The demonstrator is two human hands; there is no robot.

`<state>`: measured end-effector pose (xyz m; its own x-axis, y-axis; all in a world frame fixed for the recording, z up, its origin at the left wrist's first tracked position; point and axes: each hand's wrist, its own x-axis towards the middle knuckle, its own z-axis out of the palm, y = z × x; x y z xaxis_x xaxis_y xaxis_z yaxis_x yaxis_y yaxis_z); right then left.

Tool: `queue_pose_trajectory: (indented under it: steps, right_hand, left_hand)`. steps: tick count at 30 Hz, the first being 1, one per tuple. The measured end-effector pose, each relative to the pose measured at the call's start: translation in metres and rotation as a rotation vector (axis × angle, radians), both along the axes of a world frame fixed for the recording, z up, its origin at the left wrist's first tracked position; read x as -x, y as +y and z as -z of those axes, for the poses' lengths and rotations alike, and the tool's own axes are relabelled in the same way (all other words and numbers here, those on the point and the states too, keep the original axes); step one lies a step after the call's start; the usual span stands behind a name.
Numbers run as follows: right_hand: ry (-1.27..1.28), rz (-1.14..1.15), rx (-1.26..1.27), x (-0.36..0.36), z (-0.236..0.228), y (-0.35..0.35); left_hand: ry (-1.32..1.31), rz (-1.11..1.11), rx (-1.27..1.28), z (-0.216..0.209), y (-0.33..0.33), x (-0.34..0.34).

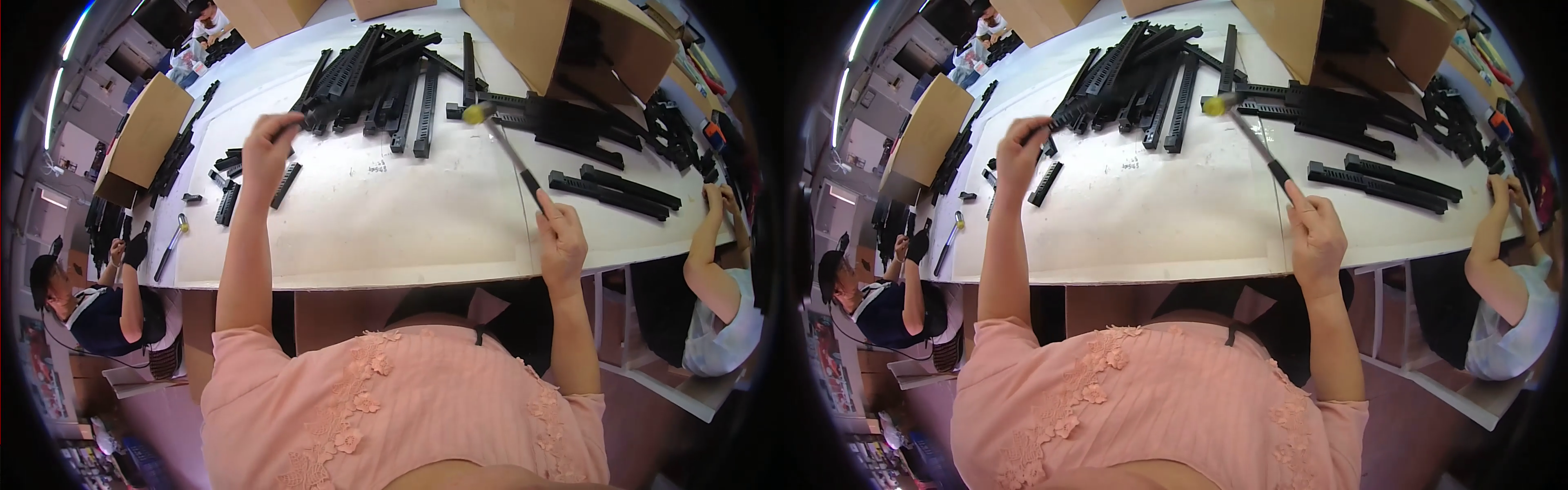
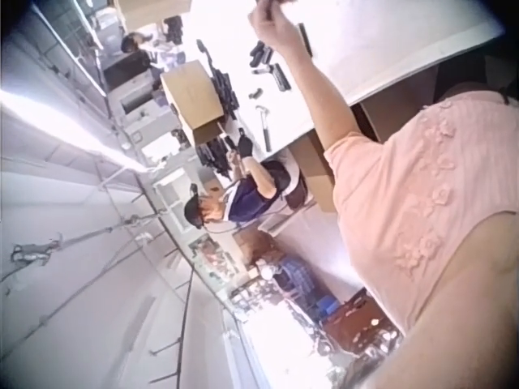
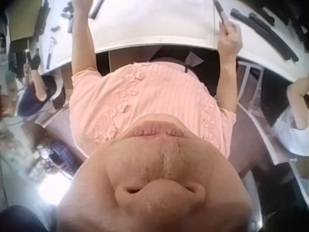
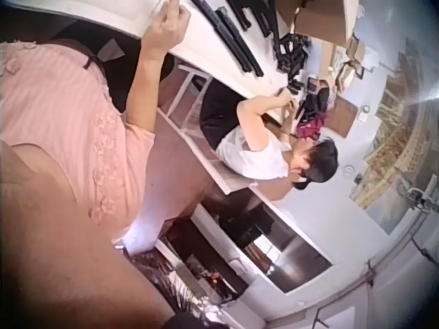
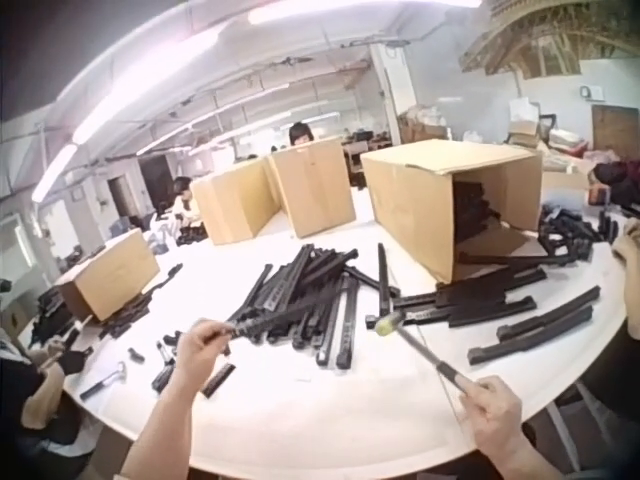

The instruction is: The person assembles black plastic components by inserting plastic clips into plastic bars and tapping them into place with a rubber mallet.

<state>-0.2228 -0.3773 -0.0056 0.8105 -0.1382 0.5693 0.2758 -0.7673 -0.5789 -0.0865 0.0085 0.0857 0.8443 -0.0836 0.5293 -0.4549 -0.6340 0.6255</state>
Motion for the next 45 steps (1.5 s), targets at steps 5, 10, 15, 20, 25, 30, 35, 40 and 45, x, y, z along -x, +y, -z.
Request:
queue_pose_trajectory:
  steps: [5, 10, 15, 20, 25, 30, 35, 40, 45]
  right_hand:
    - [-0.04, 0.017, -0.21, -0.001, -0.002, 0.003]
    - [-0.006, 0.075, 0.078, -0.003, -0.002, 0.006]
    - [-0.06, 0.081, 0.247, -0.005, 0.01, 0.001]
    - [-0.065, 0.092, 0.244, -0.003, 0.012, -0.001]
    - [-0.074, 0.076, 0.226, -0.001, 0.014, -0.006]
    - [-0.08, 0.053, 0.251, -0.005, 0.018, -0.004]
    - [-0.094, 0.057, 0.22, -0.004, 0.018, -0.003]
    - [-0.042, 0.029, 0.233, -0.001, 0.015, -0.001]
    - [0.022, 0.087, 0.359, 0.003, 0.01, -0.001]
  left_hand:
    - [-0.16, -0.104, 0.142, 0.014, -0.015, -0.083]
    - [-0.197, -0.241, -0.174, 0.055, -0.021, -0.187]
    - [-0.1, -0.445, -0.659, 0.05, -0.064, -0.168]
    - [-0.237, 0.25, -0.338, 0.02, -0.157, -0.12]
    - [-0.092, 0.784, -0.485, 0.046, -0.297, -0.029]
    - [-0.1, 0.757, -0.726, 0.077, -0.35, -0.01]
    - [0.378, 0.777, -0.577, 0.055, -0.336, -0.008]
    - [0.903, 0.877, -0.102, 0.032, -0.286, 0.014]
    - [0.804, 0.827, 0.077, 0.021, -0.222, 0.042]
